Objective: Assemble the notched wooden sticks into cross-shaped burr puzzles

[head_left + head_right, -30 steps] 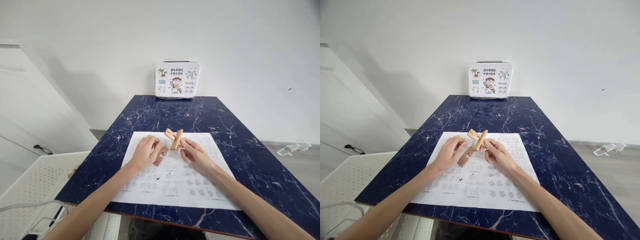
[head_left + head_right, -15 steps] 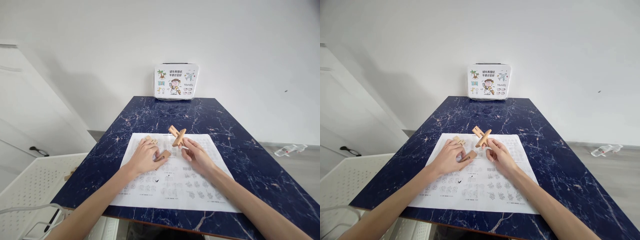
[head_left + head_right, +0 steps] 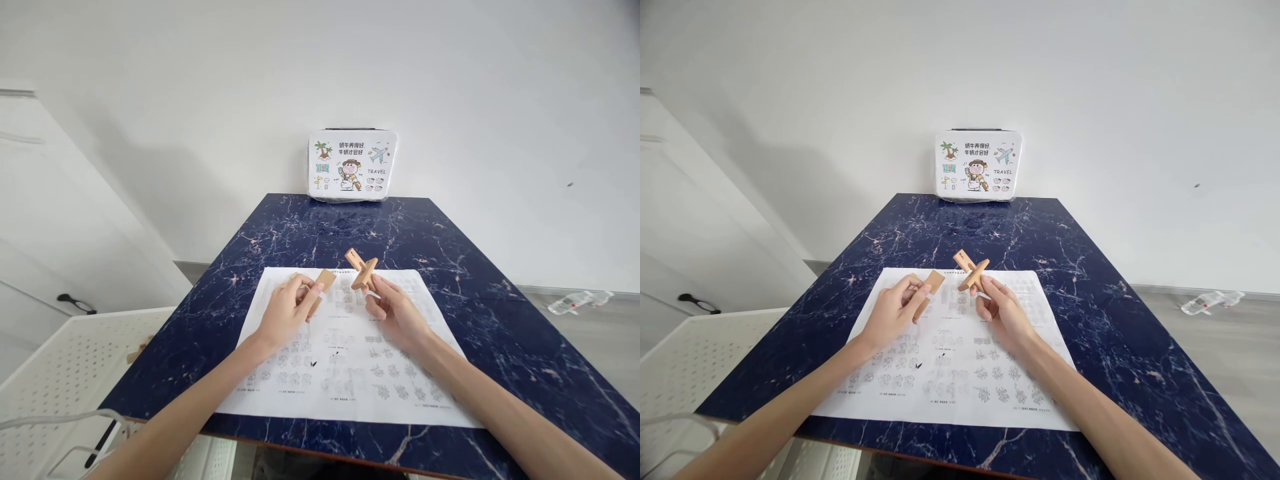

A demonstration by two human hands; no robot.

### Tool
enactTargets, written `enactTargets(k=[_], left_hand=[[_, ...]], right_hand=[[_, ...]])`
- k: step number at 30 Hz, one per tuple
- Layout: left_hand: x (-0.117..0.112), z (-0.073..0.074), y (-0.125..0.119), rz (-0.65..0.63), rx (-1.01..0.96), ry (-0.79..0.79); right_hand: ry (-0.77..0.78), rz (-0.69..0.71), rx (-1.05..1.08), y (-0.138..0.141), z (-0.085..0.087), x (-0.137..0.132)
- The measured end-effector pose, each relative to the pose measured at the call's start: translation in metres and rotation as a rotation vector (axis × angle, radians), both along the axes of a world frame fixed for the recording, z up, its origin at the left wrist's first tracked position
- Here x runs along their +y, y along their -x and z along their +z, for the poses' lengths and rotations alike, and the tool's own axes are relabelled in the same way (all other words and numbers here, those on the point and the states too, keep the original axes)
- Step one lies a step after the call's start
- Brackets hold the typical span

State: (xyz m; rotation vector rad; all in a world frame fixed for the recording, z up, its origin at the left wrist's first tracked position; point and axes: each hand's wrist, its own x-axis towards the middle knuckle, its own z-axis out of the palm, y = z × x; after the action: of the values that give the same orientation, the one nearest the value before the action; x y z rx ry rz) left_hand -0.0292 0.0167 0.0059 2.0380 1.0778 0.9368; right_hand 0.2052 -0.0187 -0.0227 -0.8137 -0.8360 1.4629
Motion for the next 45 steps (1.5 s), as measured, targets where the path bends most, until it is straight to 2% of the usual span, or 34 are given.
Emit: enactTargets(k=[6, 12, 16, 24, 34, 41, 45], left_hand=[[-0.002, 0.005, -0.005, -0.086, -0.167, 0.360], [0.001, 0.010, -0.003, -0.235, -0.329, 0.491], [0.001, 0.011, -0.001, -0.310, -0.354, 0.450], [-0.001, 0.004, -0.001, -0.327, -0.264, 0.348], [-0.003, 0.002, -0.004, -0.271, -0.198, 0.287], [-0.003, 0.000, -0.003, -0.312, -0.210, 0.308], [-0.002, -0.003, -0.003, -0.259, -0.186, 0.220]], right_hand=[[0.029, -0.005, -0.027, 0.001, 0.000, -0.001], [0.057, 0.104, -0.049, 0.003, 0.002, -0.004], [0.043, 0.167, -0.040, 0.005, 0.004, -0.007], [0.018, 0.224, -0.038, 0.008, 0.004, -0.009], [0.049, 0.273, -0.009, 0.006, 0.004, -0.010], [0.059, 0.333, 0.082, 0.006, 0.001, -0.009], [0.064, 0.348, 0.053, 0.008, 0.001, -0.010]])
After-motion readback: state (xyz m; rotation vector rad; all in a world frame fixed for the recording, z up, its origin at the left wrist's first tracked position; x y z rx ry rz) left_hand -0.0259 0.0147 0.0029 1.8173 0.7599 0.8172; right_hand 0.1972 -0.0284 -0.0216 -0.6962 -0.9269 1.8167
